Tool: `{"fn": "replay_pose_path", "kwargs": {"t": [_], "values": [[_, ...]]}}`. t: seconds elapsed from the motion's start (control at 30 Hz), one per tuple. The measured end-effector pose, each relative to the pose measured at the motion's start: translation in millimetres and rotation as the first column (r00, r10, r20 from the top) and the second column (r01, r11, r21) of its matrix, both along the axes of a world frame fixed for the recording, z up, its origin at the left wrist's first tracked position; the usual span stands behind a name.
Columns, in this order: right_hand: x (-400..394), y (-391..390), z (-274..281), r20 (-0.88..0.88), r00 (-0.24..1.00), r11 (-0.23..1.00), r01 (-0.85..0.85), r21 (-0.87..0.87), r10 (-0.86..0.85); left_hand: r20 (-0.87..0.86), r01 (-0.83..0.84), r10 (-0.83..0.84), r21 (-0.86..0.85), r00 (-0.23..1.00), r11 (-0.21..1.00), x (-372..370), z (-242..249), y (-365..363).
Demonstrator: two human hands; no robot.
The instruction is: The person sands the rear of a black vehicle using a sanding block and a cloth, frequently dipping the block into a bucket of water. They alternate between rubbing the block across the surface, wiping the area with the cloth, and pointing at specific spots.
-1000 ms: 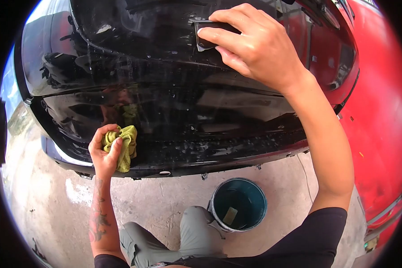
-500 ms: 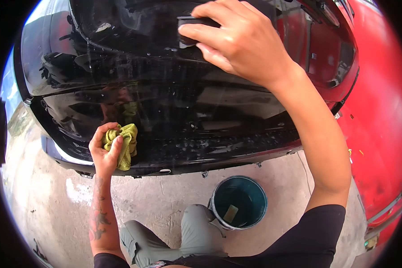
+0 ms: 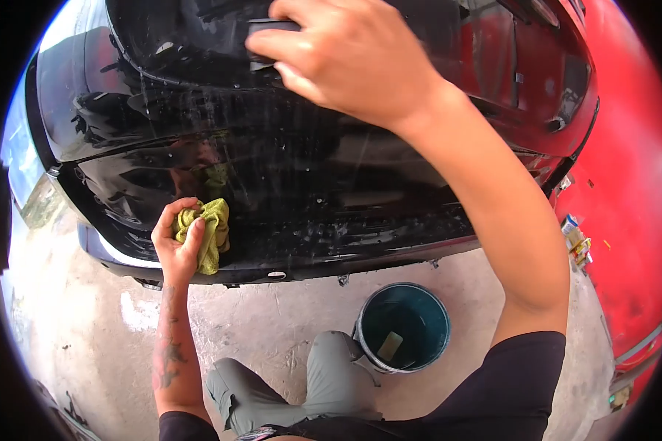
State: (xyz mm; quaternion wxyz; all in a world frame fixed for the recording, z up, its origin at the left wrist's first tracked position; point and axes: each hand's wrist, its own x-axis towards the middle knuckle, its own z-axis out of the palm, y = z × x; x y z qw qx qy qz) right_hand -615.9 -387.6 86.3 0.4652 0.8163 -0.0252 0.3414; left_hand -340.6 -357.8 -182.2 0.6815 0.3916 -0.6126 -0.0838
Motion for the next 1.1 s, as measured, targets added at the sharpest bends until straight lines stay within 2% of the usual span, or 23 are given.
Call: {"fn": "replay_pose_path", "kwargs": {"t": [0.17,0.27,0.3,0.33,0.37,0.47,0.5,0.53,0.57,0.6,0.63,0.67,0.73,0.77,0.8,0.87,0.93,1.1], "values": [[0.0,0.9,-5.9,0.025,0.999,0.992,0.039,-0.123,-0.036,-0.008,-0.03,0.03,-0.016,1.0,0.999,-0.9,-1.7,0.2],[-32.6,31.0,-13.4,0.053,0.928,0.929,0.369,-0.024,-0.368,0.01,-0.046,0.047,-0.029,0.999,0.999,-4.1,1.0,2.0],[-51.6,22.9,-19.4,0.107,0.961,0.964,0.261,-0.048,-0.255,0.013,-0.05,0.05,-0.024,0.999,0.998,-3.3,-0.8,0.9],[-68.8,38.0,-26.7,0.163,0.947,0.961,0.269,0.06,-0.275,0.016,-0.05,0.05,-0.02,0.999,0.999,-2.0,-1.6,-0.6],[-93.6,40.2,-41.0,0.289,0.929,0.973,0.217,0.083,-0.232,0.02,-0.055,0.055,-0.015,0.998,0.998,-3.5,0.9,-0.7],[-158.1,83.0,-105.7,0.512,0.791,0.915,0.144,0.378,-0.336,0.077,-0.074,0.073,0.009,0.994,0.997,-9.2,11.8,4.3],[-184.1,87.6,-142.9,0.546,0.749,0.875,0.094,0.474,-0.376,0.103,-0.065,0.062,0.018,0.993,0.998,-15.2,21.3,10.9],[-202.4,93.4,-186.0,0.602,0.654,0.783,-0.024,0.622,-0.458,0.16,-0.084,0.09,-0.045,0.983,0.995,-22.4,34.6,17.1],[-221.6,93.9,-235.9,0.629,0.541,0.636,-0.208,0.743,-0.558,0.214,-0.098,0.12,-0.109,0.969,0.989,-31.4,50.3,23.4],[-227.9,94.5,-286.0,0.677,0.356,0.499,-0.475,0.725,-0.645,0.263,-0.109,0.151,-0.168,0.953,0.98,-40.8,66.0,30.6],[-241.9,93.3,-341.6,0.659,0.249,0.448,-0.563,0.695,-0.71,0.278,-0.126,0.153,-0.115,0.948,0.985,-50.1,83.7,38.6],[-249.2,99.1,-385.9,0.649,0.208,0.407,-0.632,0.66,-0.731,0.292,-0.144,0.156,-0.064,0.944,0.988,-59.2,102.6,45.6],[-251.1,114.9,-453.5,0.587,0.175,0.363,-0.637,0.68,-0.791,0.359,-0.292,0.256,0.05,0.898,0.955,-79.1,139.0,57.3],[-246.4,120.5,-480.5,0.577,0.098,0.35,-0.709,0.612,-0.811,0.398,-0.361,0.295,0.101,0.869,0.927,-87.2,151.1,57.2],[-239.7,128.0,-492.3,0.558,0.072,0.315,-0.763,0.564,-0.827,0.458,-0.432,0.342,0.107,0.82,0.895,-91.7,158.5,53.1],[-233.6,135.8,-512.0,0.522,0.115,0.227,-0.806,0.546,-0.845,0.574,-0.561,0.413,0.099,0.707,0.822,-100.4,170.8,45.4],[-230.1,139.2,-519.1,0.499,0.17,0.179,-0.798,0.576,-0.85,0.617,-0.586,0.415,0.093,0.668,0.805,-113.3,179.4,43.0],[-227.7,134.4,-540.9,0.507,0.054,0.199,-0.88,0.432,-0.86,0.706,-0.627,0.385,0.107,0.595,0.771,-137.8,190.5,41.3]]}}
